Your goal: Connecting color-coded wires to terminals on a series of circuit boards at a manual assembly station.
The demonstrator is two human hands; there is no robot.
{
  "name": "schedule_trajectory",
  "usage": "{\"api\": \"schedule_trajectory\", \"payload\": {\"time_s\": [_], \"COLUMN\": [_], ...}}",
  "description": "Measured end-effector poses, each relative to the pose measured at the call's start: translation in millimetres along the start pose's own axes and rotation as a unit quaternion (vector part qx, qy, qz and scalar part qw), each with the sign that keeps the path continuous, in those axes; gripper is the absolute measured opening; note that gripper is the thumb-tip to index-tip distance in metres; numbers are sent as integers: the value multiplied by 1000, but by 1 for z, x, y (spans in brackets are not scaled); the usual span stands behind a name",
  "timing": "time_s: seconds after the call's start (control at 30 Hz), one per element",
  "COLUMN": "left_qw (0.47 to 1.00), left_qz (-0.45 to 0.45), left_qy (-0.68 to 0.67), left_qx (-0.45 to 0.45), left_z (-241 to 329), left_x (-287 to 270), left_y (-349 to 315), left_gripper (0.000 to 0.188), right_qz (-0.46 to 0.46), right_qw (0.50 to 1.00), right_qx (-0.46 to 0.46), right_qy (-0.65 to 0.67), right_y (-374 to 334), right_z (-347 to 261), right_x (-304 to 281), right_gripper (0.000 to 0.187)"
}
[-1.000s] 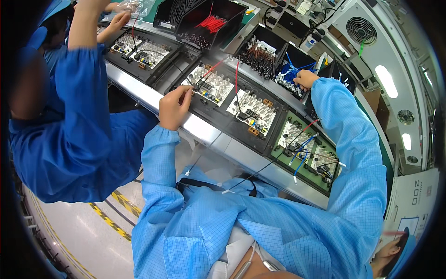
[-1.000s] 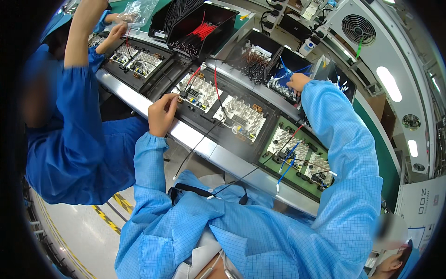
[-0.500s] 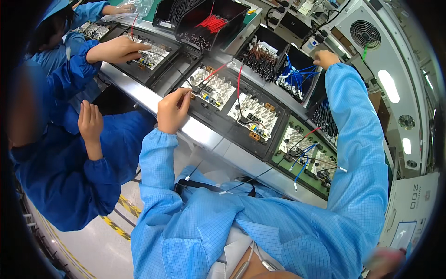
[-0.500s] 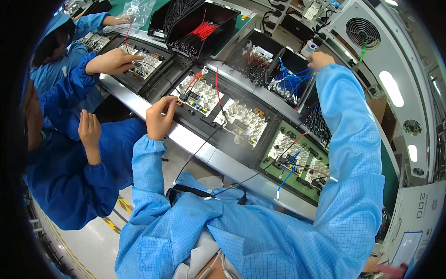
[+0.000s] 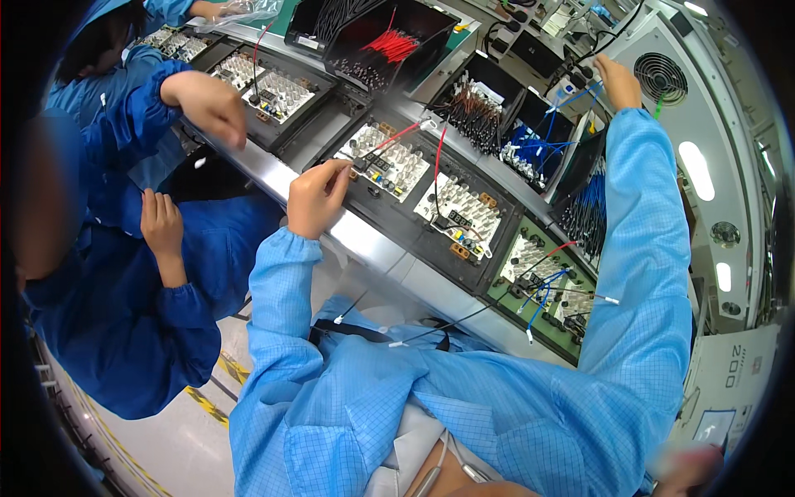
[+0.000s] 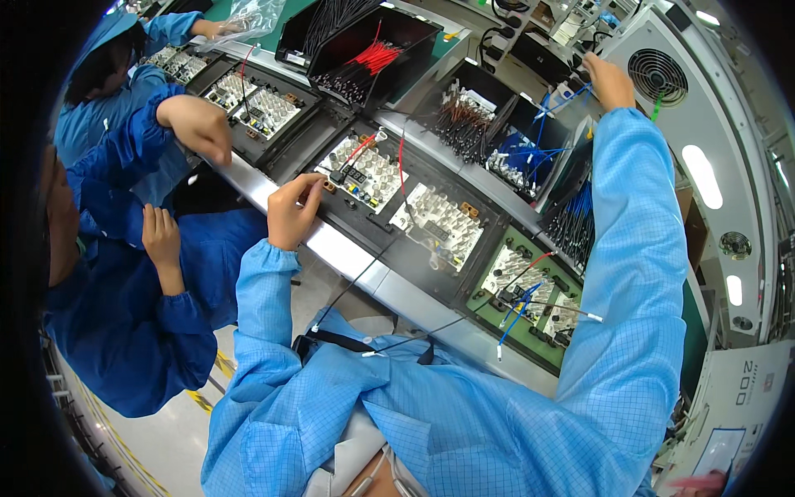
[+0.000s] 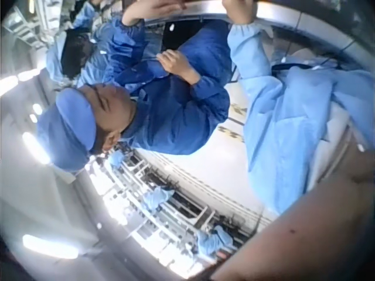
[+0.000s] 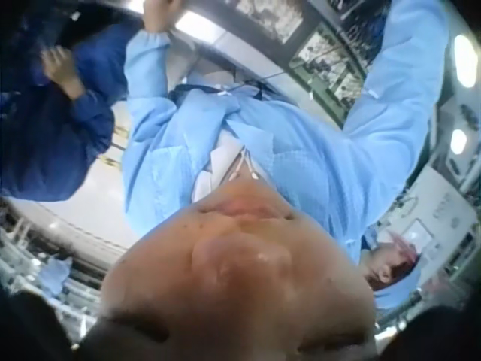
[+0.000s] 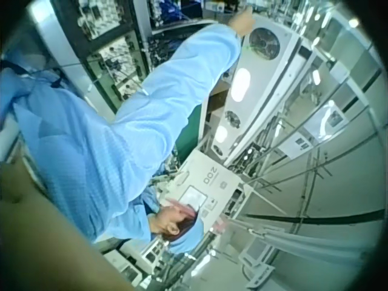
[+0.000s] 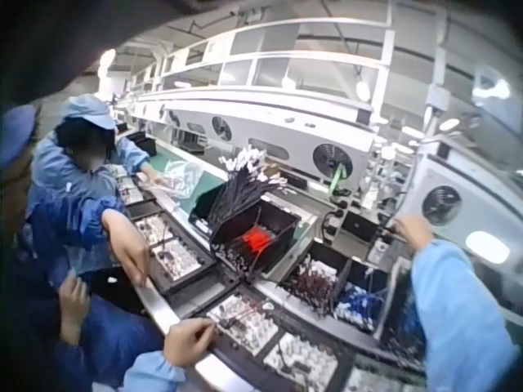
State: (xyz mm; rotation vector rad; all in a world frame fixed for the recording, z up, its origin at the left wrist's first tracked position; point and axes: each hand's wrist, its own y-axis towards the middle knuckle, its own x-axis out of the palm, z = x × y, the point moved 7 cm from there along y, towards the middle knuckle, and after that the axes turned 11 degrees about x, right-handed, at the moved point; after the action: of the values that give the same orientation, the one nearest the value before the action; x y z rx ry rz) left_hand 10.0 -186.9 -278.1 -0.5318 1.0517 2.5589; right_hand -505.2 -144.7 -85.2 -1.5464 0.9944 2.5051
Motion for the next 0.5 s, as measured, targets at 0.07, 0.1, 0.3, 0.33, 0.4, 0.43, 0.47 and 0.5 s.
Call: {"api": "schedule_trajectory", "payload": {"time_s": [0.07, 0.1, 0.3, 0.33, 0.4, 0.43, 0.47, 0.5], "left_qw": [1000, 1000, 1000, 1000, 1000, 1000, 1000, 999], "left_qz": [-3, -6, 6, 6, 5, 4, 12, 22], "left_qy": [4, 7, -6, -5, 2, 2, -4, -8], "left_qx": [-3, -5, 1, 1, 12, 12, 28, 44], "left_z": [1, 1, -1, 0, 3, 3, 4, 4], "left_x": [0, 0, 4, 4, 4, 4, 2, 1], "left_y": [-1, 0, -4, -4, -3, -5, -8, -10], "left_gripper": [11, 11, 11, 11, 10, 10, 9, 9], "right_qz": [-3, -5, -47, -39, -59, -78, -78, -87], "right_qw": [1000, 1000, 995, 994, 990, 983, 983, 984], "right_qx": [-9, -16, -43, -27, -59, -92, -91, -81], "right_qy": [2, 2, 82, 94, 115, 136, 136, 136], "right_y": [5, 5, 4, 5, 7, 4, 2, -2], "right_z": [-3, -4, -15, -13, -19, -23, -23, -29], "right_x": [-8, -9, 1, 0, 7, 8, 9, 6], "right_gripper": [24, 25, 21, 20, 20, 21, 21, 21]}}
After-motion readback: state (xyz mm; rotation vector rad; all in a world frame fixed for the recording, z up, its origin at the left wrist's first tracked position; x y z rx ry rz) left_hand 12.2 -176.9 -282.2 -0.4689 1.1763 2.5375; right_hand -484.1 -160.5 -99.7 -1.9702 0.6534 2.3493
